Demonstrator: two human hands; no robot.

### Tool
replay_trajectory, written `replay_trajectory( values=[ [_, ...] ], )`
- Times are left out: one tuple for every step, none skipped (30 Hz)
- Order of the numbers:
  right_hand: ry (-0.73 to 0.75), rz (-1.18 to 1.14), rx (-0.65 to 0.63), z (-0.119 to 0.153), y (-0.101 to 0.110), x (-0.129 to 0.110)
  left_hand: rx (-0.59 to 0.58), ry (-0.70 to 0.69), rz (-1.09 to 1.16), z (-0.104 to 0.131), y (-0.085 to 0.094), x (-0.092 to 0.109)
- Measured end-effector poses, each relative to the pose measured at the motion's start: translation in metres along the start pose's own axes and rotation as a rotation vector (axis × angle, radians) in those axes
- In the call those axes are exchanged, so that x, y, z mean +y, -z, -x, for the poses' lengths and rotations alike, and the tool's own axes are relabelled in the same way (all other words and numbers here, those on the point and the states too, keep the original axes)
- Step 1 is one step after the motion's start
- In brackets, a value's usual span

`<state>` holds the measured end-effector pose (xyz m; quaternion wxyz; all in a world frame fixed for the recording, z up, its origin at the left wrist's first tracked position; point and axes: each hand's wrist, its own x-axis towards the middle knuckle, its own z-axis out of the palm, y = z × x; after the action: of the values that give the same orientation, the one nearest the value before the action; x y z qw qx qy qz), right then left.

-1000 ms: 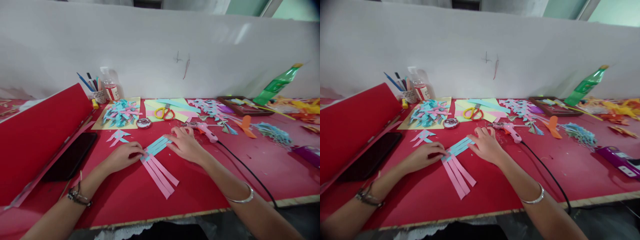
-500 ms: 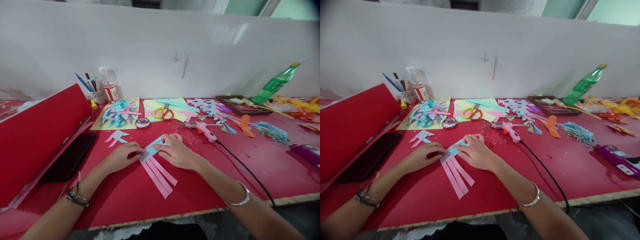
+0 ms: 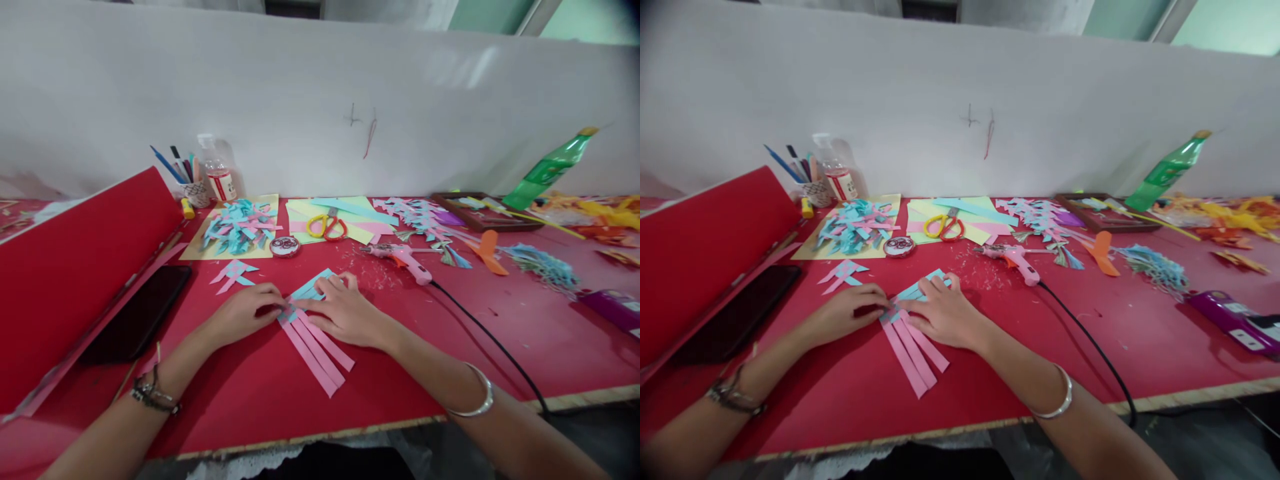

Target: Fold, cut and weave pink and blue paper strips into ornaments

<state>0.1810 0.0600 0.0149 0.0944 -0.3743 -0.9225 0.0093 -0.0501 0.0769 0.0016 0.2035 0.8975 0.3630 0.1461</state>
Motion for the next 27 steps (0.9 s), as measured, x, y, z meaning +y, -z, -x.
replay_trajectory(
  values=[
    [0.009, -0.006, -0.009, 0.000, -0.001, -0.001, 0.001, -0.001, 0.002, 0.000, 0.000, 0.000],
    [0.006, -0.009, -0.011, 0.000, -0.001, -0.001, 0.002, -0.003, 0.005, 0.000, 0.000, 0.000],
    [-0.005, -0.011, -0.007, 0.000, 0.000, 0.000, 0.003, -0.006, 0.008, 0.000, 0.000, 0.000],
    [-0.021, -0.010, 0.001, 0.000, 0.000, 0.001, 0.004, -0.008, 0.011, 0.000, 0.000, 0.000],
    [-0.043, -0.006, 0.011, 0.001, 0.001, 0.003, 0.004, -0.008, 0.013, 0.000, 0.000, -0.001],
    [-0.068, 0.000, 0.022, 0.001, 0.002, 0.005, 0.003, -0.008, 0.014, 0.000, 0.000, -0.001],
    [-0.090, 0.009, 0.030, 0.002, 0.003, 0.007, 0.001, -0.007, 0.015, 0.000, 0.000, -0.001],
    [-0.104, 0.016, 0.039, 0.002, 0.003, 0.007, -0.002, -0.005, 0.015, 0.000, 0.000, -0.001],
    [-0.106, 0.018, 0.044, 0.003, 0.003, 0.007, -0.004, -0.003, 0.014, 0.000, 0.000, -0.001],
    [-0.093, 0.013, 0.043, 0.002, 0.003, 0.006, -0.005, -0.001, 0.011, 0.000, 0.000, 0.000],
    [-0.065, 0.000, 0.036, 0.002, 0.002, 0.004, -0.005, -0.001, 0.009, 0.000, 0.001, 0.000],
    [-0.033, -0.016, 0.024, 0.002, 0.001, 0.002, -0.004, 0.000, 0.007, 0.000, 0.001, 0.000],
    [-0.004, -0.033, 0.009, 0.001, 0.000, 0.000, -0.001, 0.000, 0.005, 0.000, 0.001, 0.000],
    [0.012, -0.045, -0.001, 0.001, 0.000, -0.001, 0.002, -0.001, 0.004, 0.000, 0.000, 0.000],
    [0.013, -0.051, -0.005, 0.001, 0.001, -0.001, 0.003, -0.003, 0.003, 0.000, 0.000, 0.000],
    [-0.001, -0.051, -0.001, 0.001, 0.001, 0.000, 0.004, -0.006, 0.003, 0.000, 0.000, 0.000],
    [-0.023, -0.047, 0.008, 0.001, 0.003, 0.001, 0.003, -0.011, 0.004, 0.000, 0.000, -0.001],
    [-0.049, -0.039, 0.020, 0.002, 0.004, 0.004, 0.002, -0.016, 0.006, 0.000, 0.000, -0.002],
    [-0.074, -0.029, 0.029, 0.002, 0.005, 0.006, 0.001, -0.020, 0.008, 0.000, -0.001, -0.002],
    [-0.096, -0.018, 0.037, 0.003, 0.006, 0.008, 0.001, -0.023, 0.010, 0.000, -0.001, -0.003],
    [-0.106, -0.011, 0.041, 0.003, 0.006, 0.009, 0.002, -0.024, 0.010, 0.000, -0.001, -0.003],
    [-0.103, -0.007, 0.041, 0.003, 0.006, 0.009, 0.001, -0.023, 0.008, 0.000, 0.000, -0.003],
    [-0.085, -0.008, 0.038, 0.003, 0.005, 0.008, 0.000, -0.022, 0.005, 0.000, 0.000, -0.002],
    [-0.058, -0.014, 0.030, 0.003, 0.004, 0.006, 0.000, -0.019, 0.001, 0.000, 0.000, -0.002],
    [-0.030, -0.021, 0.021, 0.002, 0.003, 0.004, 0.000, -0.016, -0.002, 0.000, 0.000, -0.001],
    [-0.012, -0.026, 0.014, 0.002, 0.002, 0.003, 0.000, -0.013, -0.004, 0.000, 0.001, 0.000],
    [-0.008, -0.027, 0.010, 0.001, 0.002, 0.002, 0.001, -0.010, -0.004, 0.000, 0.001, 0.001]
  ],
)
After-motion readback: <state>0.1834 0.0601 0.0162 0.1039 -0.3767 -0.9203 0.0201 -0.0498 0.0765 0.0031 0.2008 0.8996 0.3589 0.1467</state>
